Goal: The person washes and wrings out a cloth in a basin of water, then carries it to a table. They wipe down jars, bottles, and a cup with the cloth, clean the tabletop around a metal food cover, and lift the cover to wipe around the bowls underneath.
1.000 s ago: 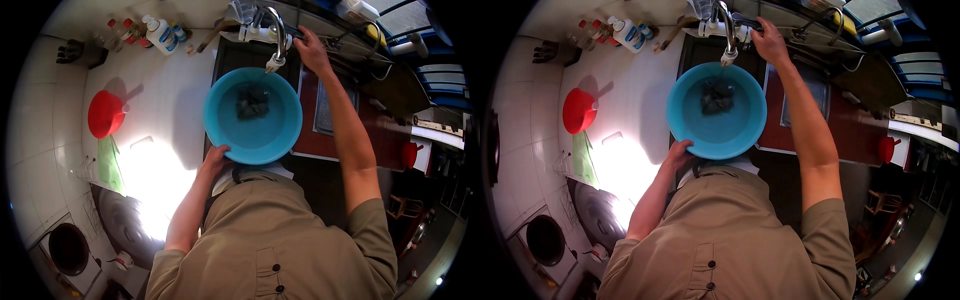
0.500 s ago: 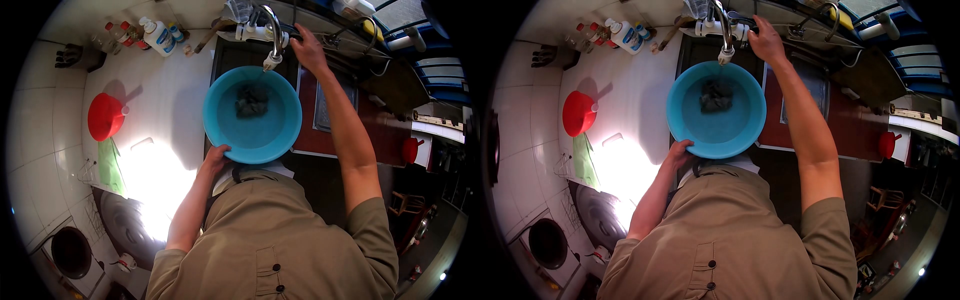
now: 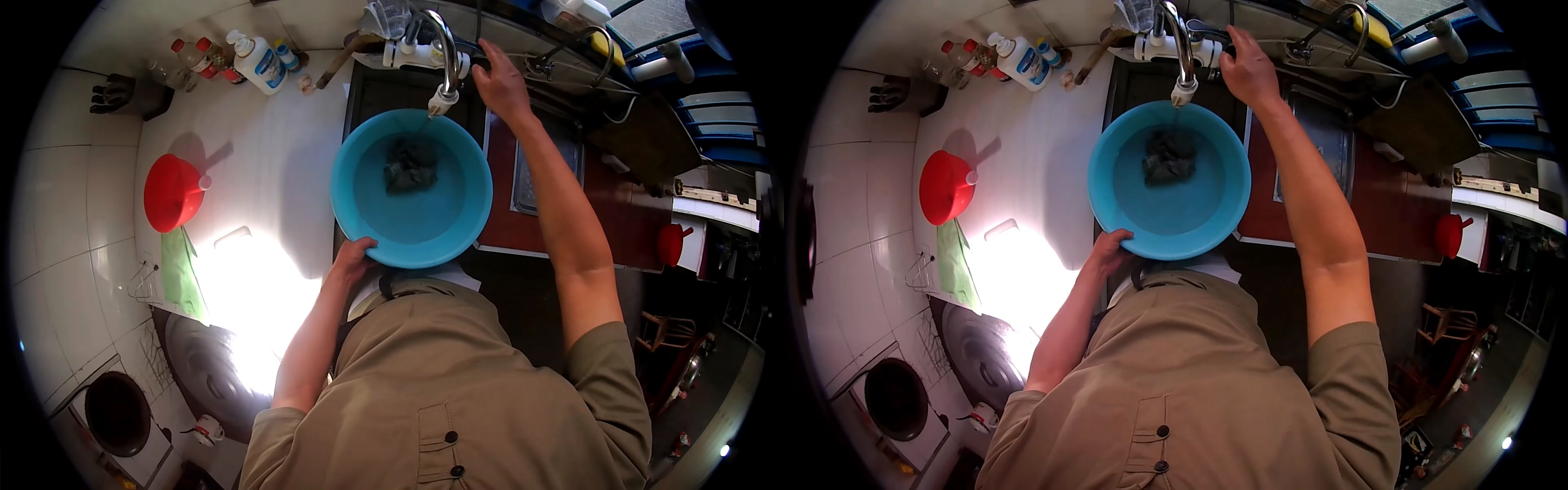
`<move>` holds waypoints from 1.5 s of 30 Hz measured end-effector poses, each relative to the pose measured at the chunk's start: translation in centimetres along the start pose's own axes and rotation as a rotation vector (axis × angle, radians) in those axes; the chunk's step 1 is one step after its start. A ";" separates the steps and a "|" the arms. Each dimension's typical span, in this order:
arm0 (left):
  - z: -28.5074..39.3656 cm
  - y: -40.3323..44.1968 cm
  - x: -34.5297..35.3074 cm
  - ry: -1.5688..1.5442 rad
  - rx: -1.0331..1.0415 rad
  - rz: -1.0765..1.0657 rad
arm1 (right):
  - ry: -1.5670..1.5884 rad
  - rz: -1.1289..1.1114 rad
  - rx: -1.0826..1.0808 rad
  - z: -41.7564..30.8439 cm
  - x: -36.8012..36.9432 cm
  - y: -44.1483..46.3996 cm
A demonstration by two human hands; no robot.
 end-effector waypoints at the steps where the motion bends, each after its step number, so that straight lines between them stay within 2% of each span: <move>1: 0.0 0.0 0.0 0.001 0.000 0.000 | -0.011 0.010 -0.008 0.0 0.1 0.0; 11: 0.1 0.0 -0.1 0.009 -0.012 -0.020 | -0.086 0.060 -0.056 -0.2 -0.1 -0.2; 28: 0.2 0.4 -0.3 0.053 0.003 -0.066 | -0.065 0.062 -0.015 -0.6 0.0 -0.3; 45: 0.2 0.2 -0.2 0.039 -0.016 -0.018 | -0.025 0.057 0.032 -0.8 -0.1 -0.3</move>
Point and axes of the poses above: each hand's wrist, its own y-axis towards the middle knuckle, its own x-axis out of the palm, z = x × y, the point moved 1 cm from there along y, towards the middle knuckle, and after that the axes turned 5 degrees about x, right-handed, at the moved point
